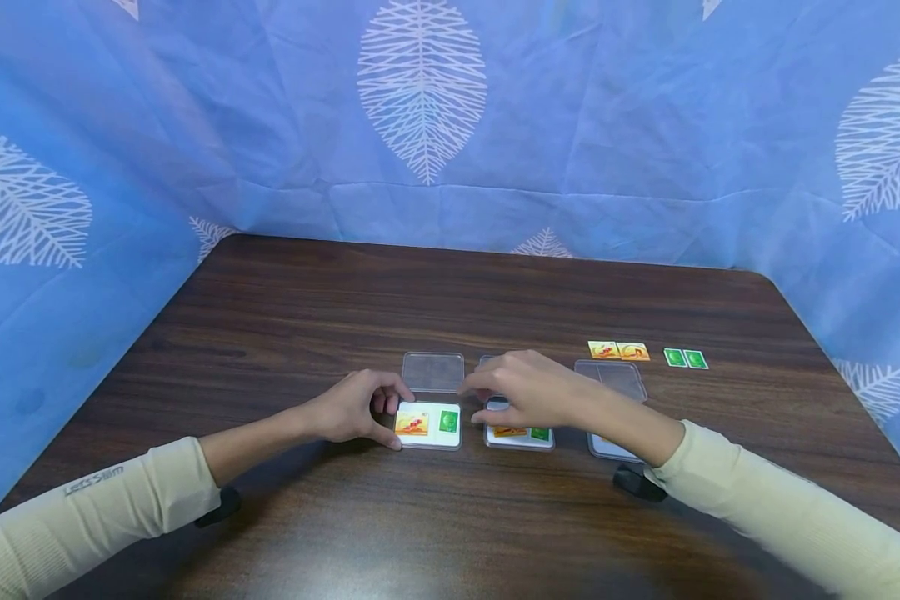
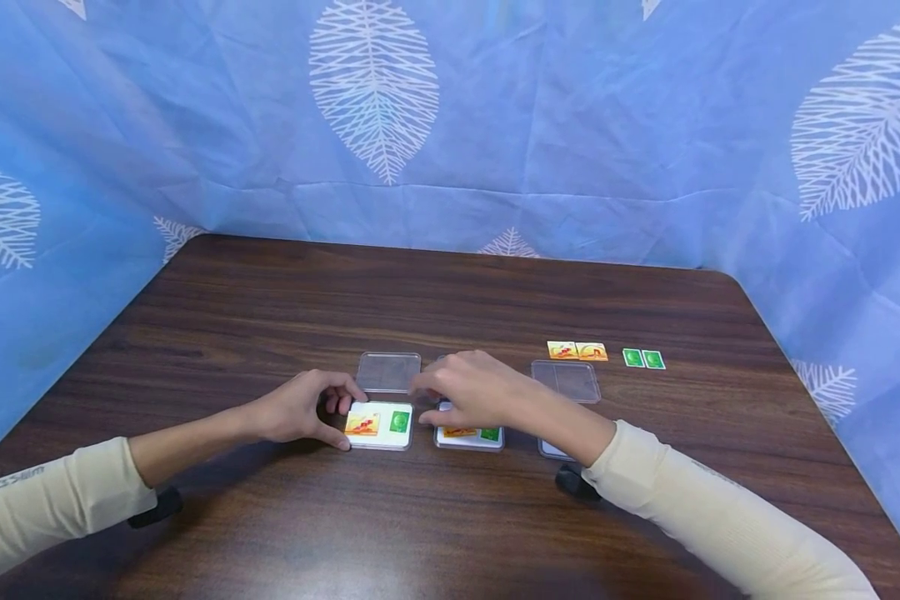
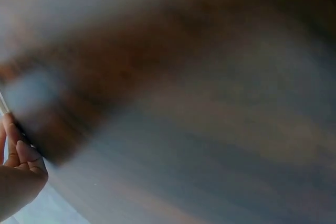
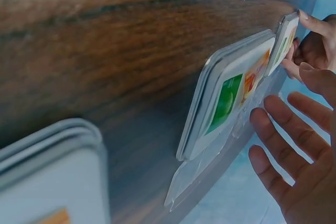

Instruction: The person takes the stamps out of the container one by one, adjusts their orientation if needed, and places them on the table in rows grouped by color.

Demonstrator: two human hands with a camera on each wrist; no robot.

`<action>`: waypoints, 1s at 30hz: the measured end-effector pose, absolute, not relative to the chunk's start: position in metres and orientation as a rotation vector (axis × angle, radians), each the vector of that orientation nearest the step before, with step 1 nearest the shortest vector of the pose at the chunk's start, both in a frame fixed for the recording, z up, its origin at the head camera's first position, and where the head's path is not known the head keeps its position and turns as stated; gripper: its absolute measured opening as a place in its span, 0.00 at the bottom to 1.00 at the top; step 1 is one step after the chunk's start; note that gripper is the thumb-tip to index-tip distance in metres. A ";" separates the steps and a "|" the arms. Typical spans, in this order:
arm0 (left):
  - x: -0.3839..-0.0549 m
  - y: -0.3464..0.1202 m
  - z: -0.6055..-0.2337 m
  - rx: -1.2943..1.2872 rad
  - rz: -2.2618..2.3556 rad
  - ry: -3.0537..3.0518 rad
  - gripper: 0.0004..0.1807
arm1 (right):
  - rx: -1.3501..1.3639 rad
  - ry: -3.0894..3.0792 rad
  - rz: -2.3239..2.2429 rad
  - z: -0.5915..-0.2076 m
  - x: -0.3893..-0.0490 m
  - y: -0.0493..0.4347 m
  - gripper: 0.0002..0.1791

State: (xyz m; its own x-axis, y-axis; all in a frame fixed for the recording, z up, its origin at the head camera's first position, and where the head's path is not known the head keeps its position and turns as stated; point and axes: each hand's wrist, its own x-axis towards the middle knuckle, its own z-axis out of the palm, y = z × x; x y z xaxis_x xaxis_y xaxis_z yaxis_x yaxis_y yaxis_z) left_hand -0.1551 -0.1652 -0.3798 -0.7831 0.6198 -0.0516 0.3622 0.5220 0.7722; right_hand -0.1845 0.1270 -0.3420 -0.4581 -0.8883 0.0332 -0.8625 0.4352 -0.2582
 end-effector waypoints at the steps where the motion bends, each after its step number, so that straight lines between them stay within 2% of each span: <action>1: -0.155 -0.166 -0.381 0.822 1.136 2.441 0.25 | -1.572 2.562 -0.364 -0.342 -0.185 0.126 0.17; 30: -0.159 -0.172 -0.392 0.849 1.295 2.342 0.24 | -1.675 2.403 -0.273 -0.334 -0.189 0.076 0.18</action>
